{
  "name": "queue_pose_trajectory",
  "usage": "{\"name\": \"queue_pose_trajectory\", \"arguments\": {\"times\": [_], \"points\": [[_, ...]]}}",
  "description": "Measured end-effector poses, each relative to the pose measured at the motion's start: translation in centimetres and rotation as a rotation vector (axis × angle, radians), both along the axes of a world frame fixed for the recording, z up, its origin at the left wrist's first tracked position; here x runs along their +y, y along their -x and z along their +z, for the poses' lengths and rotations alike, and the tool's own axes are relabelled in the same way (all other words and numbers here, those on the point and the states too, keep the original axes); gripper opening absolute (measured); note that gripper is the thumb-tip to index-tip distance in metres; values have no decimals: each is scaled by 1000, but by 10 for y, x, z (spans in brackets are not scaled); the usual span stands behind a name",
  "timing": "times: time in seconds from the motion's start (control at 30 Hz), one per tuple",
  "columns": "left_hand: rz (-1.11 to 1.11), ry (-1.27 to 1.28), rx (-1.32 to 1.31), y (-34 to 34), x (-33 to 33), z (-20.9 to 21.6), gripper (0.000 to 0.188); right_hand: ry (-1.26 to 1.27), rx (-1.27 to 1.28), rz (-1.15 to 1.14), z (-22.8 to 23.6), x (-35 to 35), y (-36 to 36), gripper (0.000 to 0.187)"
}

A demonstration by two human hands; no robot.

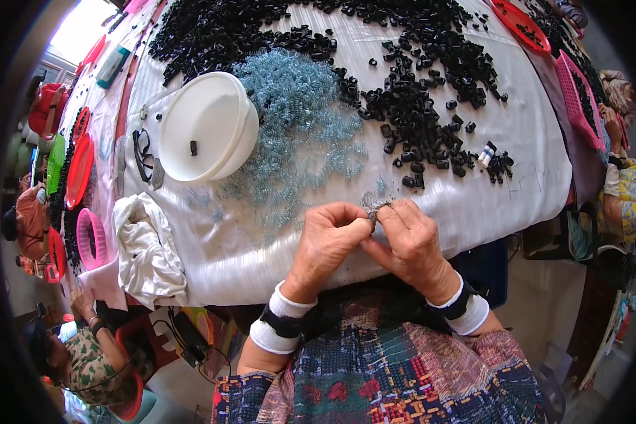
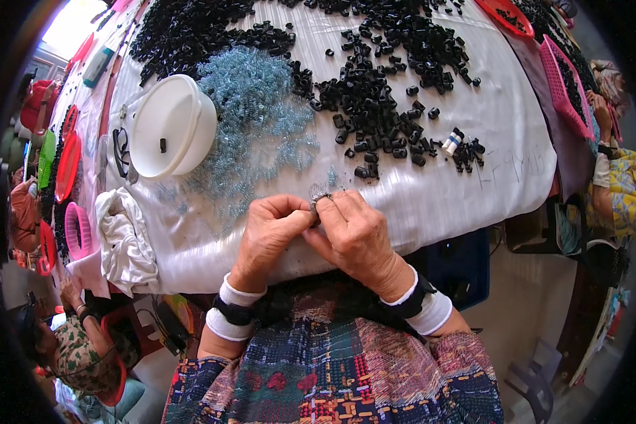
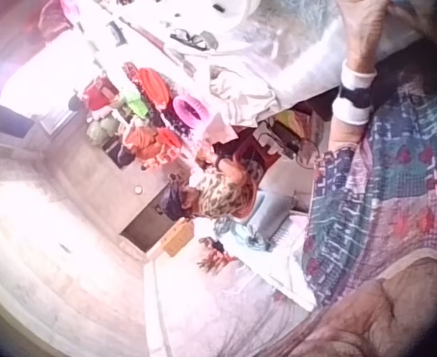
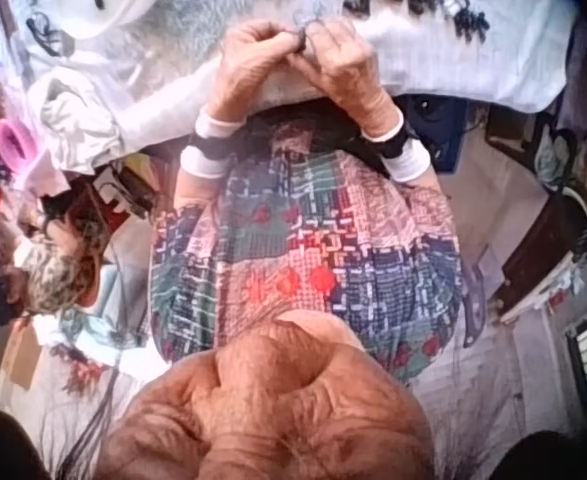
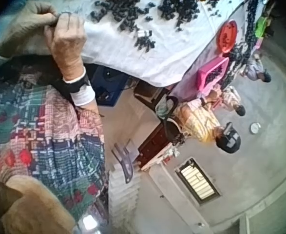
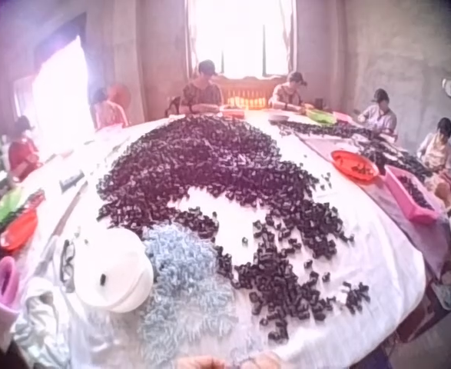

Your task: The worker is hand-assembling small plastic components by inserting clear beads into pre-formed holes.

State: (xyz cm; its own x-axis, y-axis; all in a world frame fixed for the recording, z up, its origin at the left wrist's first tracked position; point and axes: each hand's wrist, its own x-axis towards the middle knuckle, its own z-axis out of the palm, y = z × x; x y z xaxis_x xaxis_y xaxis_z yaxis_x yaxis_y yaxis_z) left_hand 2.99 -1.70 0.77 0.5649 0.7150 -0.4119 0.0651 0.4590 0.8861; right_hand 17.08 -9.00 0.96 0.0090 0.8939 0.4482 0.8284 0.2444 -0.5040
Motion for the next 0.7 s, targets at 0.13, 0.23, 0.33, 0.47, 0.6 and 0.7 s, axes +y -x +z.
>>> {"name": "queue_pose_trajectory", "arguments": {"times": [0.13, 0.23, 0.33, 0.47, 0.6, 0.7], "points": [[-34, -4, -21, 0, 1, 1, 11, -19, 58, 1, -5, 0, -3, 34], [-7, 7, -10, -1, -1, 0, 12, -44, 96, -11, -10, 1, -6, 34], [39, 46, -50, 0, -1, -3, 13, -69, 109, -30, -12, 1, -9, 34], [3, 25, -32, -2, 0, -4, 12, -63, 110, -23, -14, -1, -13, 33], [1, -2, 9, 3, 0, 6, 11, -93, 90, 7, -20, 0, -10, 29], [20, 19, -14, 4, 0, -3, 11, -114, 110, -5, -24, 0, -8, 28]]}}
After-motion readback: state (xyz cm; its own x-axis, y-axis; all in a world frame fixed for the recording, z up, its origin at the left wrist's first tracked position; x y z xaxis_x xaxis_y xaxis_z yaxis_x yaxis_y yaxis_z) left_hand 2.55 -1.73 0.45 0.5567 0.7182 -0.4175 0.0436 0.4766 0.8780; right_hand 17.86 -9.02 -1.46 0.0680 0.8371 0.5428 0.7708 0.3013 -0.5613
